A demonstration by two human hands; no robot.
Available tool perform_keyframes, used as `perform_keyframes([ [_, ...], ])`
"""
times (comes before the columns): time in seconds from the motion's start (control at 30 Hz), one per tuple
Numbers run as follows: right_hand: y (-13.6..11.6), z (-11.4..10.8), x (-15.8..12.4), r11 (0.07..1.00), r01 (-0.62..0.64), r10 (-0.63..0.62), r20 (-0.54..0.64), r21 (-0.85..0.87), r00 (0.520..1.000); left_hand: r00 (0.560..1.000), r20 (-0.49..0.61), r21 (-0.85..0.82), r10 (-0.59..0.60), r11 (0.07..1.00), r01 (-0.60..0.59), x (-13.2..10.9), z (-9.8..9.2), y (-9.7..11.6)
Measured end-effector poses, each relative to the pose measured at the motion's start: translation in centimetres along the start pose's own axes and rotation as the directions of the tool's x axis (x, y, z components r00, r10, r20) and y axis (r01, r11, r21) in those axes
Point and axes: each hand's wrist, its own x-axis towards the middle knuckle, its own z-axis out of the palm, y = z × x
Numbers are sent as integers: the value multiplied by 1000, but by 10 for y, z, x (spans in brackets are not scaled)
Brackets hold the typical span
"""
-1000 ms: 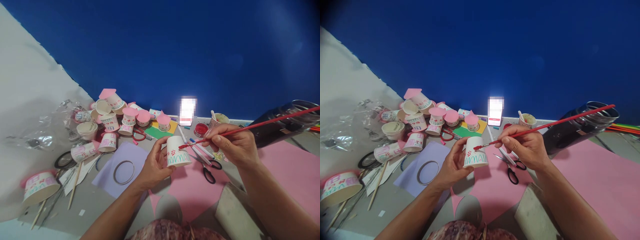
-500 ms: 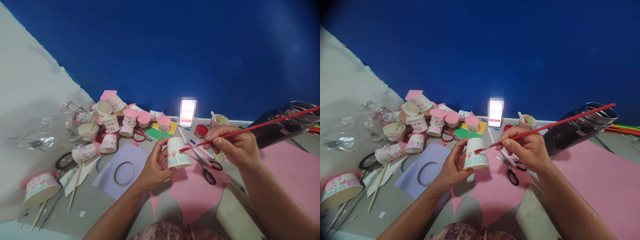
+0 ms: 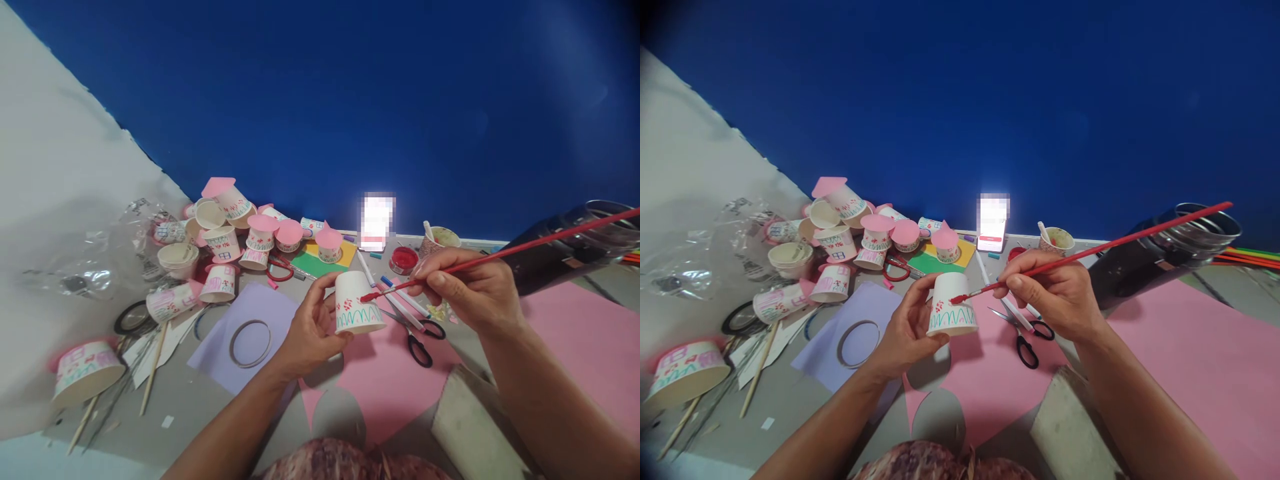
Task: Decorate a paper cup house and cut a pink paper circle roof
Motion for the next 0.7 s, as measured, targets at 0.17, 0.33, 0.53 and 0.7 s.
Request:
perform_keyframes([
  [0.17, 2, 1, 0, 1000, 8, -8, -24, 16, 1000, 1000, 6, -21, 2, 1000, -2, 0, 1, 1],
  [0.33, 1, 0, 1, 1000, -5, 5, 4, 19, 1000, 1000, 0, -24, -2, 1000, 2, 1, 2, 3],
  [0.53, 3, 1, 0, 999, -8, 8, 24, 33, 1000, 1000, 1, -35, -5, 999, 5, 0, 0, 1],
  [0.7, 2, 2, 0, 1000, -18, 17, 46, 26, 999, 1000, 4, -31, -5, 1000, 5, 0, -1, -2],
])
